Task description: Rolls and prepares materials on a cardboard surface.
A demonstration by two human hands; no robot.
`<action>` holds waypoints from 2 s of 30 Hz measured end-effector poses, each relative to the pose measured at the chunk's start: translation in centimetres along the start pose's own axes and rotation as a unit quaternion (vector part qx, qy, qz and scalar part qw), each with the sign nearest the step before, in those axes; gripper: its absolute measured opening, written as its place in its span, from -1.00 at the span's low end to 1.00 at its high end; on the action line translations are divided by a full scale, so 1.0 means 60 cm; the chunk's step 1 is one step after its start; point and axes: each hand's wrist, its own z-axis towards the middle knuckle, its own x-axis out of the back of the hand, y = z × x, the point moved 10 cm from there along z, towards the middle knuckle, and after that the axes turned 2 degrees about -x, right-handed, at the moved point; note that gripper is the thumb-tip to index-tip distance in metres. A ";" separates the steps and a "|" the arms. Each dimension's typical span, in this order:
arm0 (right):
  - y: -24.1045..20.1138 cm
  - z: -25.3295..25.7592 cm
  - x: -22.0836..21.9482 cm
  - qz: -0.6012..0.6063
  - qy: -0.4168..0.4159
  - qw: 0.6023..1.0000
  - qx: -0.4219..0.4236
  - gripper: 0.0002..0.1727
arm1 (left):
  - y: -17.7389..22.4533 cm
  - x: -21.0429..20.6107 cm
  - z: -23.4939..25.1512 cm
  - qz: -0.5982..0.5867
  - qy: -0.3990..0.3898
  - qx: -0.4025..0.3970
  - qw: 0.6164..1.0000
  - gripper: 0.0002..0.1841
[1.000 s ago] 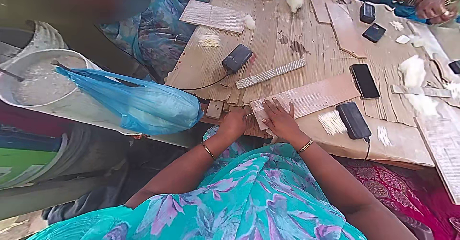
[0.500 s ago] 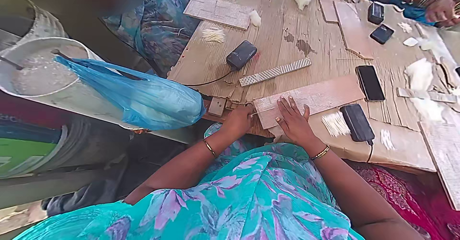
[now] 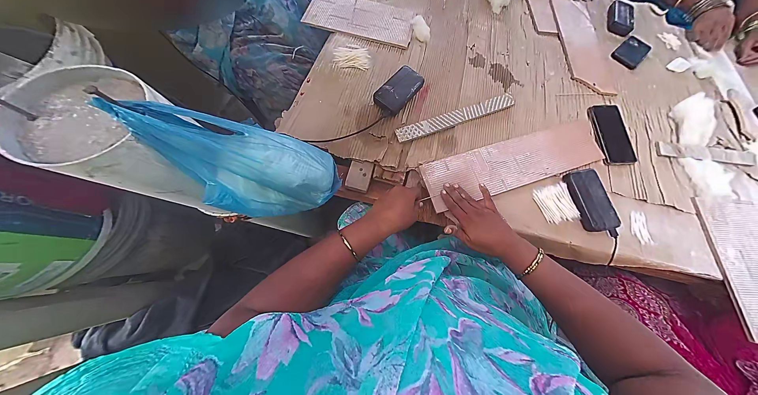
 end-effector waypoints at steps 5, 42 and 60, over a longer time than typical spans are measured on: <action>0.015 -0.031 0.024 0.035 0.022 0.999 -0.003 -0.14 | 0.003 0.005 0.001 -0.017 0.008 -0.008 1.000 -0.69; 0.001 -0.086 0.135 0.079 0.301 0.946 -0.093 -0.74 | 0.091 0.021 -0.068 0.016 0.093 -0.109 0.990 -0.73; 0.208 -0.262 0.138 0.166 0.354 0.825 -0.407 -0.71 | 0.090 0.044 -0.094 0.006 0.189 -0.169 0.967 -0.80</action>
